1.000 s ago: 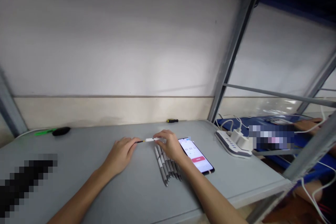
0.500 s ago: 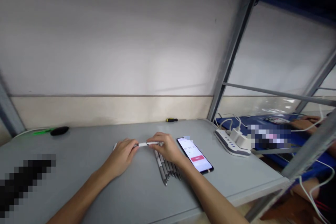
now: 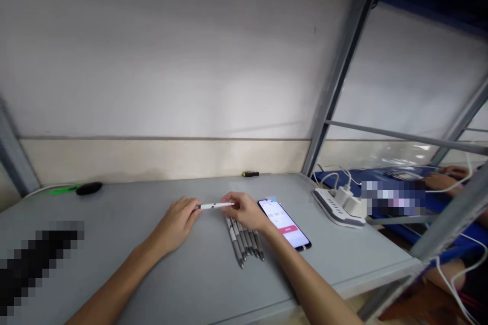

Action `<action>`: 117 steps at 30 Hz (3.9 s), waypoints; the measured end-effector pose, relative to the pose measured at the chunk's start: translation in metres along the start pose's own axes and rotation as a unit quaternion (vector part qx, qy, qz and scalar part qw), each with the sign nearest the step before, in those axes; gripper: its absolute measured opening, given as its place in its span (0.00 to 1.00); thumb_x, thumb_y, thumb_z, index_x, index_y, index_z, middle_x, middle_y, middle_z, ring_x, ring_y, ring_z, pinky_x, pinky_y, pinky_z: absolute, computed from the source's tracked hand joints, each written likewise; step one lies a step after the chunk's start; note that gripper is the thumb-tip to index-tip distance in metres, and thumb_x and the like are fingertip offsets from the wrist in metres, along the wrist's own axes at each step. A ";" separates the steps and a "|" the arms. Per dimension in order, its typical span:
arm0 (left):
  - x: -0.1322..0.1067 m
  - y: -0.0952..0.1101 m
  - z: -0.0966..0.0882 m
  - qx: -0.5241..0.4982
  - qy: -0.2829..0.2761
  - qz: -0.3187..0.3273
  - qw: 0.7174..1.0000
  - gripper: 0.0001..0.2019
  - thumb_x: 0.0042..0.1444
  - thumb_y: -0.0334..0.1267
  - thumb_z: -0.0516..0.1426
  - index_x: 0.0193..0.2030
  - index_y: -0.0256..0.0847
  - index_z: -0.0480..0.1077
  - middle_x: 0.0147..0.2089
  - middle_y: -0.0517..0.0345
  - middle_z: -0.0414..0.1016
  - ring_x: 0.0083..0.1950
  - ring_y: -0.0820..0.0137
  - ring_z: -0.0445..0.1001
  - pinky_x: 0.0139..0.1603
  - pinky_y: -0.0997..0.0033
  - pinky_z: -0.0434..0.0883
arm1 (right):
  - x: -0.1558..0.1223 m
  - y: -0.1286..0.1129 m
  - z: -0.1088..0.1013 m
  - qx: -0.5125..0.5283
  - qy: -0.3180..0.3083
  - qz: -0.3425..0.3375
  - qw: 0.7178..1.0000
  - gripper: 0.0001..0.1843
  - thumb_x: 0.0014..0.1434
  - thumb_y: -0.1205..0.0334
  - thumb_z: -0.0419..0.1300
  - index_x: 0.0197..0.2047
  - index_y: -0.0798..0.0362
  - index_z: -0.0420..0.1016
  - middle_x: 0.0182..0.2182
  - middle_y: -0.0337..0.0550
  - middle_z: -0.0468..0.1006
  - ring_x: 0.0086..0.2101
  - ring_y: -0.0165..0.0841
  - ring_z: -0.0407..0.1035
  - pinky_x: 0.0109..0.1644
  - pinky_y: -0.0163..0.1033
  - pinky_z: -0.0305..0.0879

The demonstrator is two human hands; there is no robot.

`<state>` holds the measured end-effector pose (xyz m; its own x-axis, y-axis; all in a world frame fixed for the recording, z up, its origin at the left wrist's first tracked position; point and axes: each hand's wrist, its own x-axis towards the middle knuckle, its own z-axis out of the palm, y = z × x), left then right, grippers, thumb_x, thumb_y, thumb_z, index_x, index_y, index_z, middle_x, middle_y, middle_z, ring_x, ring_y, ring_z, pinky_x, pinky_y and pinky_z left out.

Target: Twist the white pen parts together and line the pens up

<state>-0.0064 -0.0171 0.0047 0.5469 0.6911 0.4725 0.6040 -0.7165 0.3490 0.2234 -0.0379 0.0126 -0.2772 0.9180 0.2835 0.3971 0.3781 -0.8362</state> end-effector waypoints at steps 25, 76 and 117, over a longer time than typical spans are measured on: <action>-0.001 -0.002 0.003 0.028 -0.017 -0.005 0.999 0.14 0.66 0.40 0.41 0.41 0.43 0.66 0.37 0.57 0.69 0.40 0.65 0.66 0.43 0.65 0.63 | -0.001 0.004 -0.001 0.005 -0.011 -0.010 1.000 0.16 0.61 0.49 0.55 0.39 0.55 0.73 0.19 0.33 0.65 0.20 0.26 0.57 0.25 0.32 0.54; 0.002 0.002 -0.004 0.073 0.013 -0.031 0.997 0.18 0.66 0.43 0.39 0.38 0.42 0.67 0.38 0.56 0.72 0.43 0.66 0.69 0.47 0.64 0.63 | 0.009 0.012 -0.012 0.618 0.058 0.107 0.776 0.13 0.54 0.58 0.64 0.38 0.50 0.64 0.19 0.29 0.58 0.16 0.21 0.51 0.17 0.25 0.46; -0.007 -0.025 0.001 0.214 -0.101 -0.291 0.927 0.19 0.60 0.47 0.41 0.48 0.39 0.64 0.50 0.40 0.65 0.52 0.52 0.67 0.38 0.56 0.69 | 0.007 0.004 -0.009 0.496 0.139 0.046 0.856 0.15 0.56 0.56 0.61 0.45 0.45 0.62 0.23 0.30 0.65 0.16 0.20 0.41 0.16 0.27 0.33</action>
<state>-0.0248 -0.0041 -0.0079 0.1277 0.9835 0.1278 0.9818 -0.1436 0.1240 0.2306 -0.0286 0.0159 -0.0103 0.9836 0.1800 -0.5701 0.1421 -0.8092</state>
